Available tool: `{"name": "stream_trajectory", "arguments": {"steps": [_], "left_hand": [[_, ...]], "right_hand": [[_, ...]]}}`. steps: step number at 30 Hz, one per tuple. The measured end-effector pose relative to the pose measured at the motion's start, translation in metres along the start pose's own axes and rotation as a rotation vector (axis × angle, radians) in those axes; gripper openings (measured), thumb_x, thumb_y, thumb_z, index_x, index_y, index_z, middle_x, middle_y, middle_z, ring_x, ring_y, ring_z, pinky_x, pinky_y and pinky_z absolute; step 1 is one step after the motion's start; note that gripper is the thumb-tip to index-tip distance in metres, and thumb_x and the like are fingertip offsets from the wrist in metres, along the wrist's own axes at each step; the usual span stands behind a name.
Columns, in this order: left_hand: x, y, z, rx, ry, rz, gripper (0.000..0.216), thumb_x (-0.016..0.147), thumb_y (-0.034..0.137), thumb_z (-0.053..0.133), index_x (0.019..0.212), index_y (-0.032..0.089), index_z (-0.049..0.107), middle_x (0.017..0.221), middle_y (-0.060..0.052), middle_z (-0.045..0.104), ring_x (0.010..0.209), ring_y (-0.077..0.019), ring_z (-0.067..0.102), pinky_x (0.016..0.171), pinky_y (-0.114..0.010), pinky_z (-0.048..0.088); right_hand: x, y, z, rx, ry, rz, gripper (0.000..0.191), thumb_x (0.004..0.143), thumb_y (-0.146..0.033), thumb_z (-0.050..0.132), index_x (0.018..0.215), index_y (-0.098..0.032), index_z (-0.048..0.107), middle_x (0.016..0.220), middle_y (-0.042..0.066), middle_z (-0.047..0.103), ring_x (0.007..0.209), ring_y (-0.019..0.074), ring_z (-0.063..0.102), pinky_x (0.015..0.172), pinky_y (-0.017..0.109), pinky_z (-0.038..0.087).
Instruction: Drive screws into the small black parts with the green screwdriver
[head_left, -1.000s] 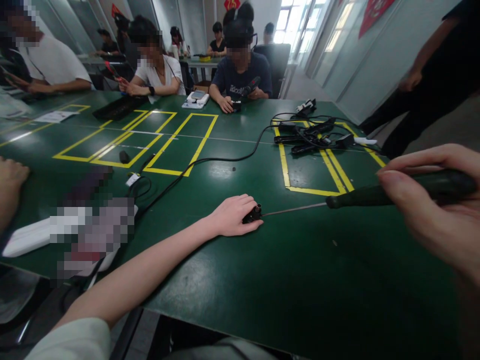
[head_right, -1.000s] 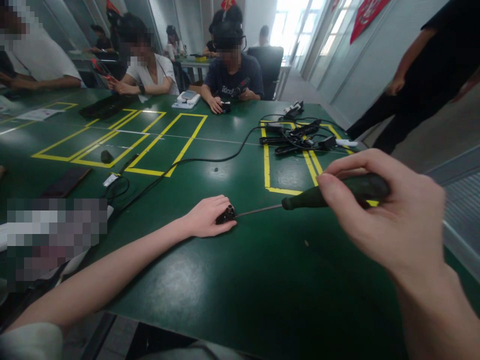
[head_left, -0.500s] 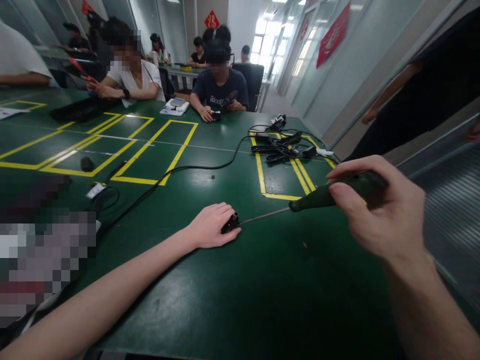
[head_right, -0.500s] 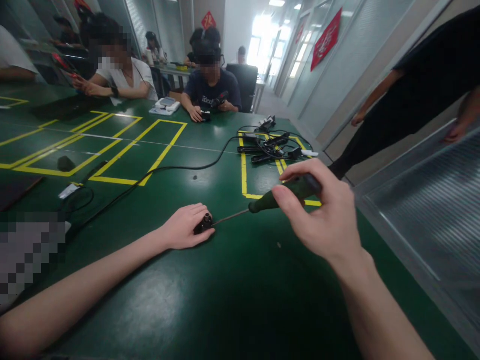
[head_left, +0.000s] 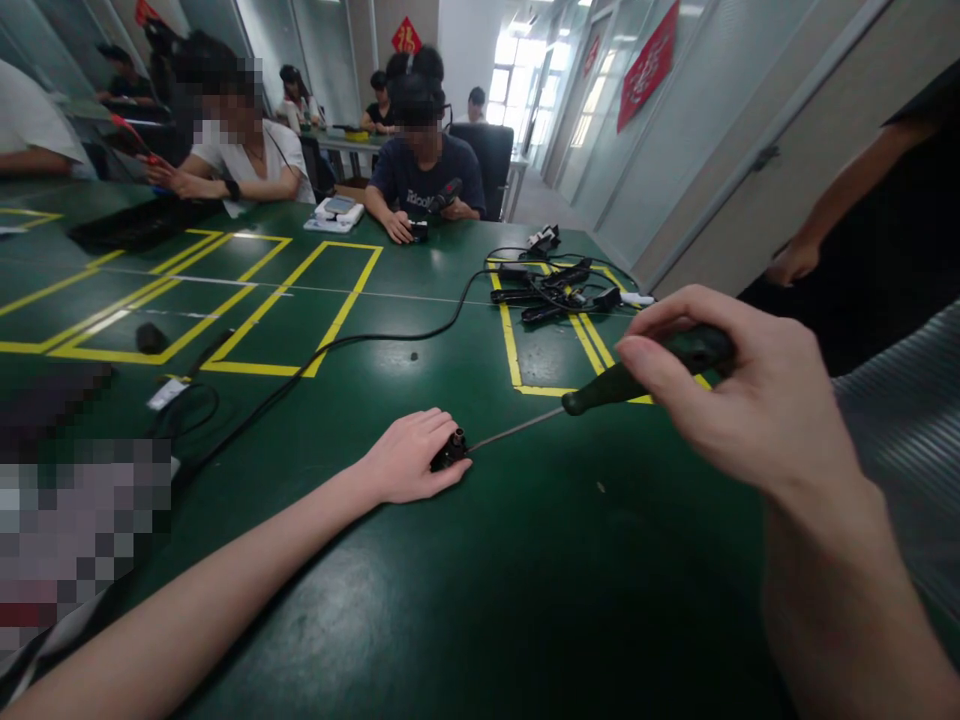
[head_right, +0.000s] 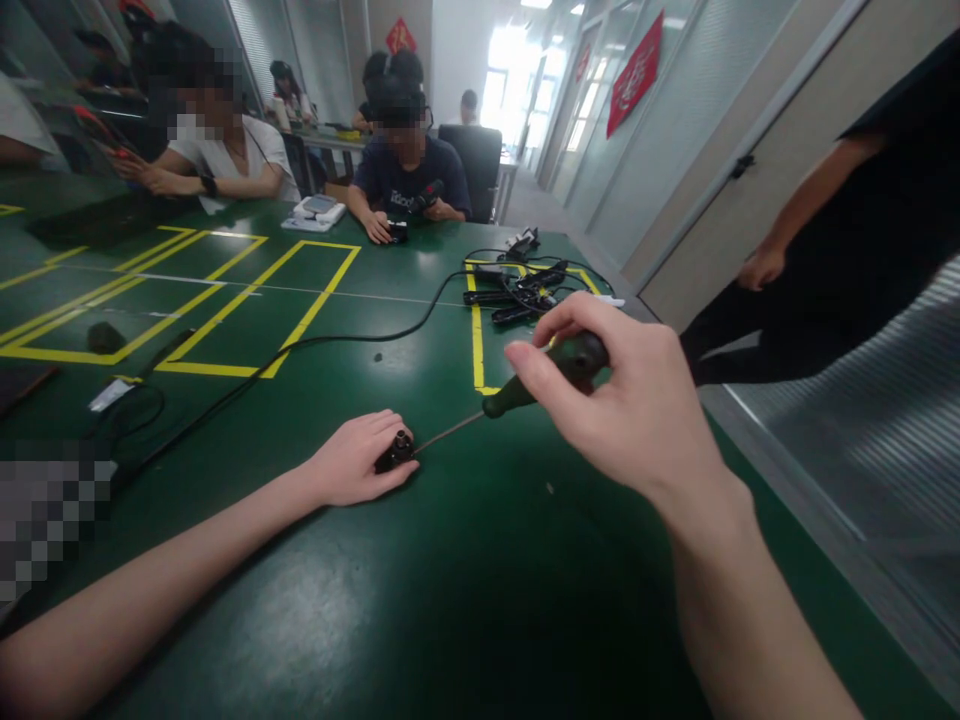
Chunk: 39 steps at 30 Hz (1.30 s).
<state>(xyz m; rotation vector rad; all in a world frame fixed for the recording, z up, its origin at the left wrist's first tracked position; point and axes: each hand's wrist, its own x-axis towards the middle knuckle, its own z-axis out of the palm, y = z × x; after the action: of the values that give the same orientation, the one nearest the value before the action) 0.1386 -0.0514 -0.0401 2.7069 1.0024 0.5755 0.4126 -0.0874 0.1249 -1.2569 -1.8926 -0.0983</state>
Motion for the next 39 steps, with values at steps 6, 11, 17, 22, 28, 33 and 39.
{"name": "stream_trajectory", "arguments": {"steps": [6, 11, 17, 22, 28, 33, 39], "left_hand": [[0.0, 0.0, 0.002, 0.014, 0.008, 0.019, 0.026, 0.102, 0.043, 0.058, 0.091, 0.019, 0.061, 0.087, -0.006, 0.069, 0.08, -0.0216, 0.064, 0.073, -0.034, 0.051], [-0.001, 0.0, 0.001, 0.016, -0.006, 0.026, 0.026, 0.102, 0.042, 0.057, 0.093, 0.019, 0.061, 0.089, -0.007, 0.07, 0.082, -0.0219, 0.064, 0.076, -0.034, 0.051], [0.0, 0.001, 0.0, -0.008, -0.012, 0.019, 0.025, 0.102, 0.042, 0.057, 0.094, 0.019, 0.061, 0.089, -0.007, 0.069, 0.082, -0.0224, 0.064, 0.075, -0.035, 0.051], [-0.001, 0.0, 0.0, -0.013, -0.013, 0.021, 0.025, 0.102, 0.043, 0.057, 0.094, 0.019, 0.061, 0.089, -0.007, 0.068, 0.083, -0.0227, 0.064, 0.076, -0.035, 0.051], [0.0, -0.001, 0.001, -0.009, -0.017, 0.024, 0.027, 0.103, 0.044, 0.056, 0.095, 0.019, 0.062, 0.091, -0.008, 0.069, 0.085, -0.0233, 0.064, 0.076, -0.036, 0.052], [-0.001, -0.001, 0.001, 0.003, -0.011, 0.026, 0.027, 0.102, 0.044, 0.058, 0.094, 0.019, 0.061, 0.089, -0.007, 0.068, 0.084, -0.0233, 0.064, 0.076, -0.036, 0.051], [-0.001, -0.001, 0.001, -0.005, -0.014, 0.018, 0.026, 0.102, 0.044, 0.059, 0.095, 0.019, 0.062, 0.091, -0.007, 0.069, 0.085, -0.0232, 0.064, 0.076, -0.035, 0.051]], "right_hand": [[0.002, 0.002, -0.002, 0.013, -0.02, -0.003, 0.02, 0.081, -0.038, 0.069, 0.069, -0.022, 0.064, 0.06, -0.003, 0.063, 0.052, 0.0118, 0.054, 0.05, 0.025, 0.038], [0.001, 0.011, -0.007, 0.02, -0.071, -0.095, 0.008, 0.077, -0.032, 0.07, 0.078, -0.025, 0.067, 0.072, -0.002, 0.071, 0.06, 0.0148, 0.062, 0.055, 0.027, 0.046], [0.001, 0.012, -0.005, 0.004, -0.051, -0.124, 0.014, 0.086, -0.038, 0.066, 0.08, -0.026, 0.065, 0.068, -0.001, 0.069, 0.057, 0.0161, 0.063, 0.051, 0.027, 0.044], [-0.001, 0.013, -0.004, 0.012, -0.031, -0.099, 0.008, 0.084, -0.033, 0.066, 0.081, -0.025, 0.066, 0.07, -0.001, 0.069, 0.058, 0.0158, 0.063, 0.052, 0.027, 0.046], [-0.001, 0.013, -0.005, 0.1, -0.076, -0.112, 0.009, 0.079, -0.031, 0.068, 0.086, -0.026, 0.068, 0.076, -0.001, 0.072, 0.068, 0.016, 0.068, 0.062, 0.028, 0.054], [0.001, 0.007, -0.005, 0.095, -0.054, -0.05, 0.017, 0.085, -0.036, 0.065, 0.073, -0.024, 0.066, 0.061, -0.003, 0.066, 0.052, 0.0122, 0.06, 0.051, 0.025, 0.046], [0.001, 0.006, -0.004, 0.162, -0.045, -0.017, 0.008, 0.074, -0.031, 0.072, 0.079, -0.025, 0.068, 0.073, -0.001, 0.071, 0.06, 0.0156, 0.064, 0.054, 0.027, 0.05]]}}
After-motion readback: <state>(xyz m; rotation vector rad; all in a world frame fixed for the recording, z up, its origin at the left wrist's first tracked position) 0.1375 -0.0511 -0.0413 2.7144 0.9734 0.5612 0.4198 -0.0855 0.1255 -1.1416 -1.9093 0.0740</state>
